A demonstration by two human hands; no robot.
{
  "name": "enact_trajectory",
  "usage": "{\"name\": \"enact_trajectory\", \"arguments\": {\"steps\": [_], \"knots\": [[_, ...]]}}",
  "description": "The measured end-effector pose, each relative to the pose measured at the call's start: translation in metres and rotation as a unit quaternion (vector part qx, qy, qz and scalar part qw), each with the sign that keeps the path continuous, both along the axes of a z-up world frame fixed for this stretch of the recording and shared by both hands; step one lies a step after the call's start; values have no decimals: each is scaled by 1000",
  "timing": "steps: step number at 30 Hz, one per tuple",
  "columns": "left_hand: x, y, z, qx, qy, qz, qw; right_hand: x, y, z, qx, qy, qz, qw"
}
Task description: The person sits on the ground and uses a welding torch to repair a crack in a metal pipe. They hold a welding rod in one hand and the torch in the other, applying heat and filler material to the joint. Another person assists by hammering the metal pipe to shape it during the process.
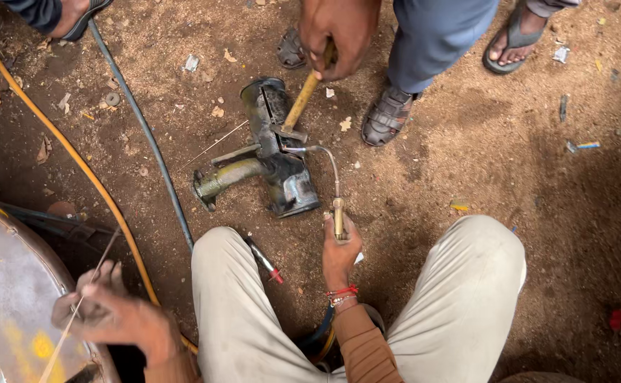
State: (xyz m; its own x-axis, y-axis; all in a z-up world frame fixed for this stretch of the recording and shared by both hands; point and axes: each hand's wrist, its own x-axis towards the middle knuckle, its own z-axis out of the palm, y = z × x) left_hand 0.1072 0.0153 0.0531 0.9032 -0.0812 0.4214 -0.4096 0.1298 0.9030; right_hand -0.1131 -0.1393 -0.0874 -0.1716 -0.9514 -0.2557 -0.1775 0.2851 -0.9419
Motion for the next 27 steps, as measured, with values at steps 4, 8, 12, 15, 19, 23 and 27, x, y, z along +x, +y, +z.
{"name": "enact_trajectory", "arguments": {"steps": [4, 8, 12, 15, 19, 23, 27], "knots": [[31, -40, -38, 34, -96, -16, 995, 8, -6, -3, 32, 8, 0, 999], [43, -86, -67, 4, -25, -52, 998, 15, -6, -3, 14, 35, 8, 999], [50, -120, -85, -36, 10, -136, 990, 21, -4, -2, -17, 47, 18, 999], [52, -136, -97, -30, 36, -200, 979, 24, -7, -5, -61, 62, 16, 996], [54, -137, -110, -47, 69, -237, 968, 30, -3, -8, -15, 38, 12, 999], [61, -135, -126, -30, 57, -192, 979, 37, -1, -5, 10, 14, 22, 1000], [66, -138, -146, -84, 139, -185, 969, 41, 1, -3, 23, 61, 22, 998]]}}
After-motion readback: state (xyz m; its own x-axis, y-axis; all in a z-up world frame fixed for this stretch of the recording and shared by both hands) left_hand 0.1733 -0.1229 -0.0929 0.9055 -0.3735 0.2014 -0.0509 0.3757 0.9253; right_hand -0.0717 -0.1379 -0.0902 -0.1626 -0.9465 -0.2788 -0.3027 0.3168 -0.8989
